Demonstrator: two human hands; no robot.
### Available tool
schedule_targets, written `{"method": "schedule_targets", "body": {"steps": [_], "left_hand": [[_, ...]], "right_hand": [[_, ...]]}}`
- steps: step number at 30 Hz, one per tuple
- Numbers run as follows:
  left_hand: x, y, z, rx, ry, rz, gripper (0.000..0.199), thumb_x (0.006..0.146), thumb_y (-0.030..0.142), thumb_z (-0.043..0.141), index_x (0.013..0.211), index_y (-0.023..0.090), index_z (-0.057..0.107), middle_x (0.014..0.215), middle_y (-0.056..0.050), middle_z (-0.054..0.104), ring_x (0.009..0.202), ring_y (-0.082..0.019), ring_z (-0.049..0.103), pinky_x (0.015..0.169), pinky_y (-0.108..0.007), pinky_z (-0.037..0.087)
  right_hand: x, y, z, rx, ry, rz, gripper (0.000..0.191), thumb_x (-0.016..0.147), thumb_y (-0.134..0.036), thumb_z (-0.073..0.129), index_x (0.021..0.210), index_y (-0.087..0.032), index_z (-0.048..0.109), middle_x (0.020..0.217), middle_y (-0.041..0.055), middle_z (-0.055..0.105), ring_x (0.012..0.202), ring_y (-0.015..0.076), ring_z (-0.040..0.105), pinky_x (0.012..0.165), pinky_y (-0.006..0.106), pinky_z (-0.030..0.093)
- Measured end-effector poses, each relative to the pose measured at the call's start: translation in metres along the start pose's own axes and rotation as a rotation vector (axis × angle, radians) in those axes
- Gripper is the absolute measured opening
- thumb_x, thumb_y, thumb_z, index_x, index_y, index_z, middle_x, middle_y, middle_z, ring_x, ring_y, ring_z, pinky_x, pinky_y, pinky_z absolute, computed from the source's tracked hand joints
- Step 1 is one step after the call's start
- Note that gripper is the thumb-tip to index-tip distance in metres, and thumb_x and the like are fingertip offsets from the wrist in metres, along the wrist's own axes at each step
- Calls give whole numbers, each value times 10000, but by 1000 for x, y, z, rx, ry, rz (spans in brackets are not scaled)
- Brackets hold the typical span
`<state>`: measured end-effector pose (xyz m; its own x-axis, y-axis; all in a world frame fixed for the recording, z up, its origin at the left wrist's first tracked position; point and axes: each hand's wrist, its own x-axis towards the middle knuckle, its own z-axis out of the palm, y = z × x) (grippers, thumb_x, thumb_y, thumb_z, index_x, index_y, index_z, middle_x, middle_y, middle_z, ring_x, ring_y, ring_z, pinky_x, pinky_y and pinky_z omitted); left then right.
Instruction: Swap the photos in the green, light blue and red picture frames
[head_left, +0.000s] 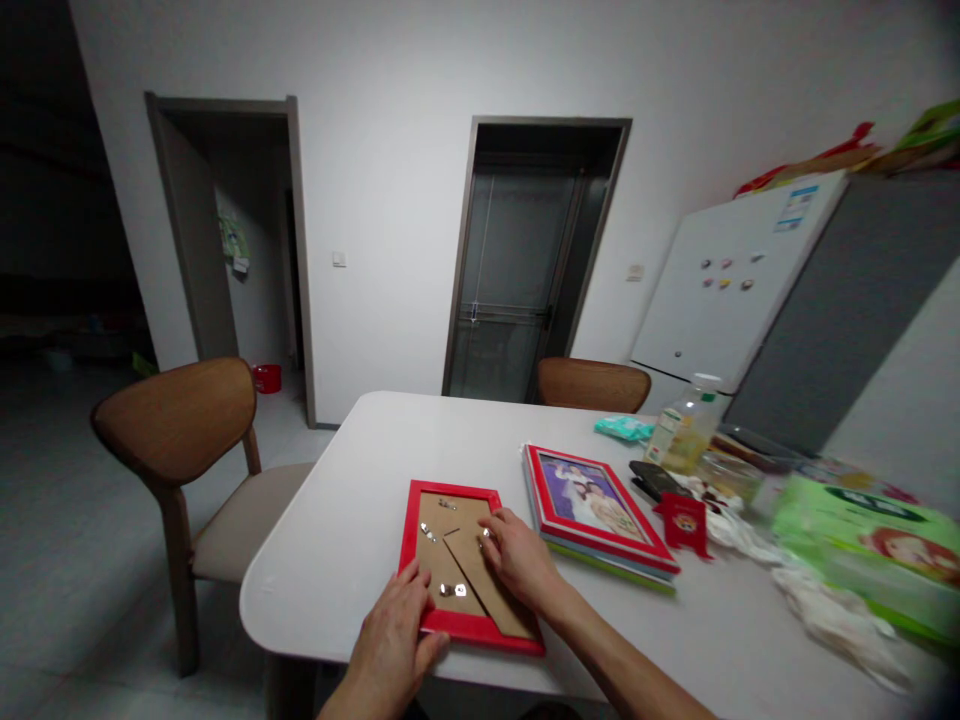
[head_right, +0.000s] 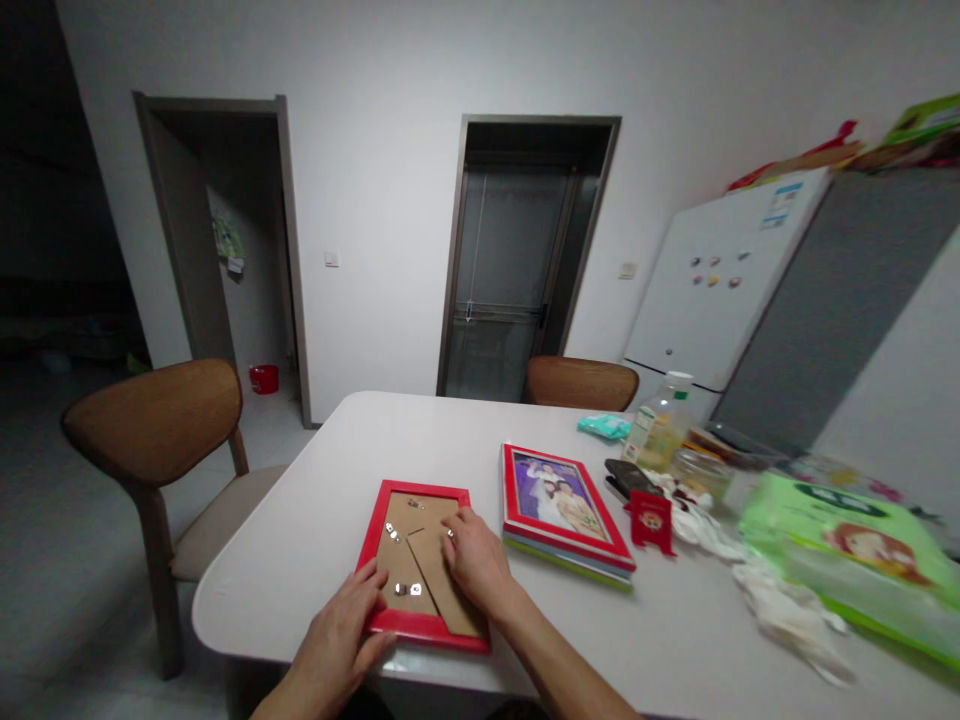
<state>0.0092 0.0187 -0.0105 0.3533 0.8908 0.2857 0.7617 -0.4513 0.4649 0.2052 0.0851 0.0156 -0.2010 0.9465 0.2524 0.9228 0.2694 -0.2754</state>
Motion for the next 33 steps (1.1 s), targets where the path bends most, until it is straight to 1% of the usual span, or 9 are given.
{"method": "schedule_targets", "body": {"steps": [4,7,11,16,21,24,27,30,33], "left_hand": [[-1,2,0,-9,8,19,332,718,225,534,1029,109,539,1213,-148,475,1169,-245,363,965,-414,321],[-2,3,-1,-49,19,15,283,713,227,536,976,125,559,1228,-144,461,1170,-248,361,967,-427,313],[-3,-1,-3,-188,57,-31,330,697,227,549,1022,168,530,1264,-115,425,1173,-239,359,964,-417,317],[4,4,-11,-458,111,-115,447,710,224,525,1142,169,424,1200,-102,492,1090,-206,457,926,-343,365],[17,7,-25,-682,224,-197,369,733,267,486,1087,167,459,1089,-75,570,997,-204,527,862,-330,412],[21,-6,-32,-852,294,-270,347,712,295,497,1029,157,492,1025,-65,600,932,-209,563,799,-323,450],[19,-30,-42,-980,313,-398,366,714,291,479,1050,146,468,933,-55,638,776,-187,616,677,-302,494],[12,-57,-56,-960,326,-511,340,705,251,503,1031,153,489,850,-29,660,667,-156,624,594,-259,491],[6,-81,-67,-907,303,-561,287,670,239,547,942,151,541,768,-12,668,617,-145,618,541,-230,474]], "right_hand": [[-11,-16,-2,-36,-108,4,336,675,-445,499,888,-201,591,867,67,572,758,175,523,619,238,345],[-11,-22,1,-12,-95,33,324,642,-369,532,914,-201,583,875,69,580,765,175,527,633,235,350],[-6,-21,-1,81,-74,73,325,606,-266,537,917,-187,589,859,60,606,743,160,538,626,216,355],[-3,-22,-25,183,-119,78,265,629,-281,505,845,-182,623,778,42,627,660,141,536,556,204,345],[-4,-50,-46,219,-43,19,291,619,-305,525,874,-200,620,869,44,611,752,161,533,634,220,367],[-10,-70,-46,302,-28,-22,302,656,-326,519,920,-207,604,901,46,586,796,160,526,675,220,382],[-16,-76,-37,374,-49,-87,298,727,-349,464,955,-203,590,889,48,580,789,153,527,687,224,391],[-18,-62,-26,314,-21,-82,322,743,-347,461,999,-188,574,950,70,568,868,178,510,767,255,378],[-17,-35,-17,126,13,7,336,722,-287,489,1023,-162,570,1034,105,542,965,213,469,848,289,336]]}}
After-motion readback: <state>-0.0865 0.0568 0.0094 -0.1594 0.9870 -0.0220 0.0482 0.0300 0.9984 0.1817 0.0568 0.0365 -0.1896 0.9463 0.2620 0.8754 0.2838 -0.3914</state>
